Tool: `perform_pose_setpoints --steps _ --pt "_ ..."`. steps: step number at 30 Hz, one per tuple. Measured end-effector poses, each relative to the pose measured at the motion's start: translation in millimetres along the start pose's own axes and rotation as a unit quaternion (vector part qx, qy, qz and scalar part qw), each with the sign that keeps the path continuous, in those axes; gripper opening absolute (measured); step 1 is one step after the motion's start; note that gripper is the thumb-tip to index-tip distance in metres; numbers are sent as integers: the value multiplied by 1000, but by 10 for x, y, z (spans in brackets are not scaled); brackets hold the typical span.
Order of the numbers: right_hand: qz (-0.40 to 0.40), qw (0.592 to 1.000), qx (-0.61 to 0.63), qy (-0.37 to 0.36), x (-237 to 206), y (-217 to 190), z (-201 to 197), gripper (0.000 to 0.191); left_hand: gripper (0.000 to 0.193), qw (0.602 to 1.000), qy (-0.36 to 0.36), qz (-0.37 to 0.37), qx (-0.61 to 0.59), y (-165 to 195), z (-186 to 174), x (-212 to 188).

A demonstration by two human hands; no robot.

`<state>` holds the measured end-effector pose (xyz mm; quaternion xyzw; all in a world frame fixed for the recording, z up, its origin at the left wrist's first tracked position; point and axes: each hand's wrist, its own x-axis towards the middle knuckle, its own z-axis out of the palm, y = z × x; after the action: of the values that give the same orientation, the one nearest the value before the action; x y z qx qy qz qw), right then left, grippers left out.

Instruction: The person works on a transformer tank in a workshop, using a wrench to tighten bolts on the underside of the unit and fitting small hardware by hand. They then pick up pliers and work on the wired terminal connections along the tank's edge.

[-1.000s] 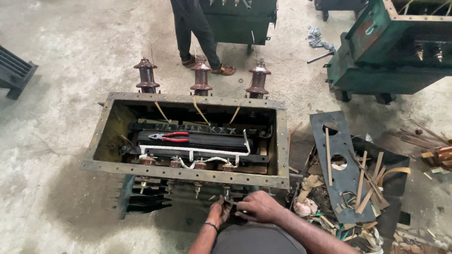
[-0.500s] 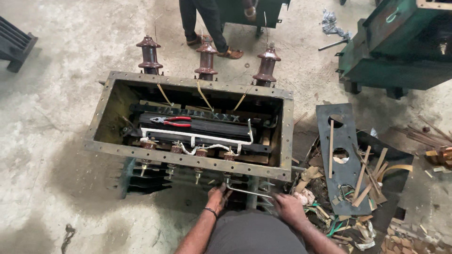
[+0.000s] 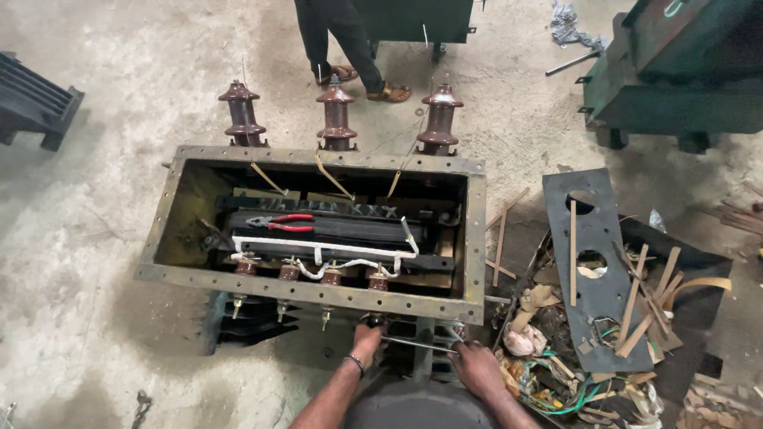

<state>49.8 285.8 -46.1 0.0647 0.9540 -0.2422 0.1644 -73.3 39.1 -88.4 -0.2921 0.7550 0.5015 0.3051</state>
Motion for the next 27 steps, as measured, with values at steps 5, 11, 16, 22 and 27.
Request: perform_pose_setpoints --steps 5,11,16,22,27 --pt "-36 995 8 92 220 165 286 47 34 993 105 38 49 -74 250 319" --pt "-117 987 20 104 476 508 656 52 40 953 182 203 -134 -428 503 669" --pt "-201 974 25 105 655 664 733 58 47 950 290 108 38 -555 530 658" --pt "-214 976 49 3 878 724 718 60 41 953 243 173 61 -540 535 740" --pt "-235 965 67 92 976 757 750 56 45 955 212 208 23 -582 543 770"
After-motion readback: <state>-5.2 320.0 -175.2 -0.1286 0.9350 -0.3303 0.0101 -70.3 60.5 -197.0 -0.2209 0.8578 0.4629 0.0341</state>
